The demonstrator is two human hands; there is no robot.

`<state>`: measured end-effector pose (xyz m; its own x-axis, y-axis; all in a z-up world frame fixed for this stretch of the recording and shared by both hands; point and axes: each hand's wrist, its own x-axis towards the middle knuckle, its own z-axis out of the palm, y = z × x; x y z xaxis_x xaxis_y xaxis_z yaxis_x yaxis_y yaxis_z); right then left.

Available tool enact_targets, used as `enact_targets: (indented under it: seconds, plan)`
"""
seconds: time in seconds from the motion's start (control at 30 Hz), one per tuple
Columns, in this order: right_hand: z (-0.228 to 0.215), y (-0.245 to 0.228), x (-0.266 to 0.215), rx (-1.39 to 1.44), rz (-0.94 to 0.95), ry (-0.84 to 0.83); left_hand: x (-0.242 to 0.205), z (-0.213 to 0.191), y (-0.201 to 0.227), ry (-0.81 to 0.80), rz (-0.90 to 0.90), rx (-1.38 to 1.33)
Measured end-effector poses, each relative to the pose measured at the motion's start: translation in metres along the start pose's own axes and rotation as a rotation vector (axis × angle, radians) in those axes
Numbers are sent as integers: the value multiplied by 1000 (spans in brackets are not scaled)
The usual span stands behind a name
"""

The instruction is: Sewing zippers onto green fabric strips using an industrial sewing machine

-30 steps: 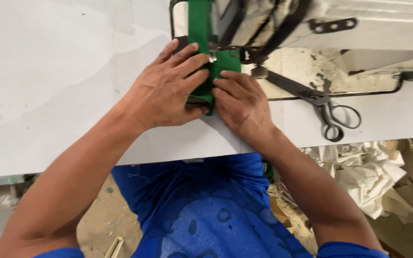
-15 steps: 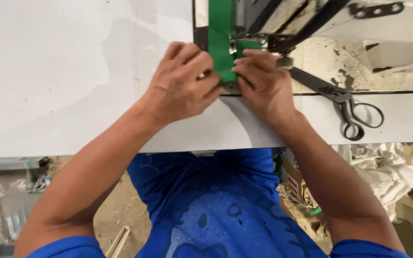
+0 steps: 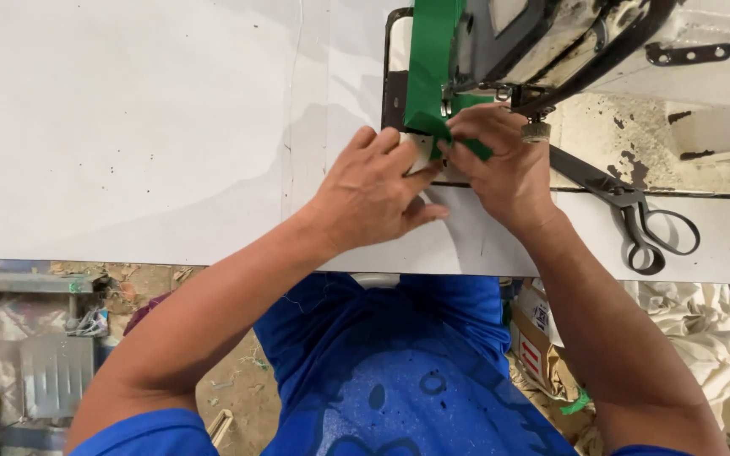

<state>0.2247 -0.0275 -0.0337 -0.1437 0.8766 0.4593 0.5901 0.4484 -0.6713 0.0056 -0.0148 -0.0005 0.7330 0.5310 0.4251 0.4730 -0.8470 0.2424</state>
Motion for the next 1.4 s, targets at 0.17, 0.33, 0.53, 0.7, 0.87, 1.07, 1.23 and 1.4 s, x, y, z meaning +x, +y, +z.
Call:
enact_targets:
  seconds: [0.17,0.33,0.53,0.7,0.87,1.07,1.23,1.4]
  plan:
    - [-1,6,-12,-152,-128,-37,-6,19,5,108,19,11]
    - [-5,-9,-12,-209,-169,-31,-13,26,12,130,16,40]
    - [-9,-2,-17,-209,-167,-67,-14,21,14,58,-17,-14]
    - [-8,0,-17,-138,-90,-66,-14,22,13,58,-13,-10]
    - [-5,7,-21,-135,-108,-48,-12,20,11,35,-3,-17]
    - [-1,13,-17,-216,-200,0,-9,14,13,25,9,-14]
    - [2,12,-15,-257,-237,26,-11,16,12,14,20,-8]
    - [-3,-2,-15,-173,-212,34,-10,17,13,30,31,-17]
